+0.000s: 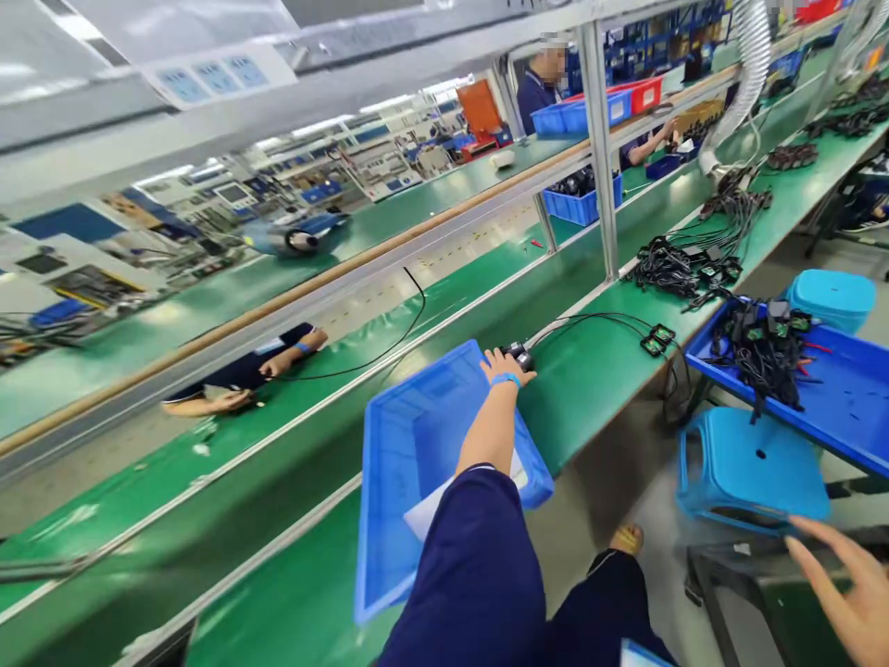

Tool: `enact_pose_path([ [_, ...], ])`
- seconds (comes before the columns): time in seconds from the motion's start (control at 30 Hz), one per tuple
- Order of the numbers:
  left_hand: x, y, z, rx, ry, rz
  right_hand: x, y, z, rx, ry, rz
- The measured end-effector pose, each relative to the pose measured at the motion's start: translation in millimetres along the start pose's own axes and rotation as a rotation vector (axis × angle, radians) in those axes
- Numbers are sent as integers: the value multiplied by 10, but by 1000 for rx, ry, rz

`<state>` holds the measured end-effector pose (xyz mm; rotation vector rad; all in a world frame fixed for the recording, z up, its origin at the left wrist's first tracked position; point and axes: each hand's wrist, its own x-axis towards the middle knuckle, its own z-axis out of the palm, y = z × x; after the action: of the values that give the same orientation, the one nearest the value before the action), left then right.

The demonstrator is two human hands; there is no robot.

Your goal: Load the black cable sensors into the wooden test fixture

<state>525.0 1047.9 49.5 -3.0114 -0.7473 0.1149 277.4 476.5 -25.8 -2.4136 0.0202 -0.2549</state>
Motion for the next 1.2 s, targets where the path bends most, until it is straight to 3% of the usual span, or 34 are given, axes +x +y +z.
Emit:
enact_pose_path([
  [0.1, 505, -133, 202, 146, -94, 48, 851, -306, 517, -82, -153, -108],
  [0.2, 853, -190, 390, 232, -186, 112, 1963, -490, 1218, -203, -179, -224],
  [0.3, 1127, -228, 503, 229, -238, 146, 2839, -559, 1801, -351, -177, -209],
  [0.4, 1347, -265, 550, 230, -280, 178, 3359, -598, 2162, -452, -205, -178],
  [0.53, 1502, -270, 612, 229, -359, 196, 3603, -676, 2397, -486, -228, -144],
  [0.7, 1483, -287, 619, 236, -414, 214, 3315, -913, 2470, -435, -167, -26],
  [0.87, 1364, -285, 305, 306, -423, 362, 2430, -1374, 2243, -269, -76, 91],
  [0.93, 1246, -227, 159, 336, -425, 433, 1943, -1588, 1967, -17, -33, 128],
  [1.03, 951, -80, -11, 315, -446, 566, 1165, -1884, 1321, 431, -21, 234],
  [1.13, 487, 188, -151, -159, -522, 654, 373, -2076, 520, 712, -38, 344],
  [1.2, 45, 489, -261, -420, -624, 700, -186, -2132, -3, 876, 40, 391],
])
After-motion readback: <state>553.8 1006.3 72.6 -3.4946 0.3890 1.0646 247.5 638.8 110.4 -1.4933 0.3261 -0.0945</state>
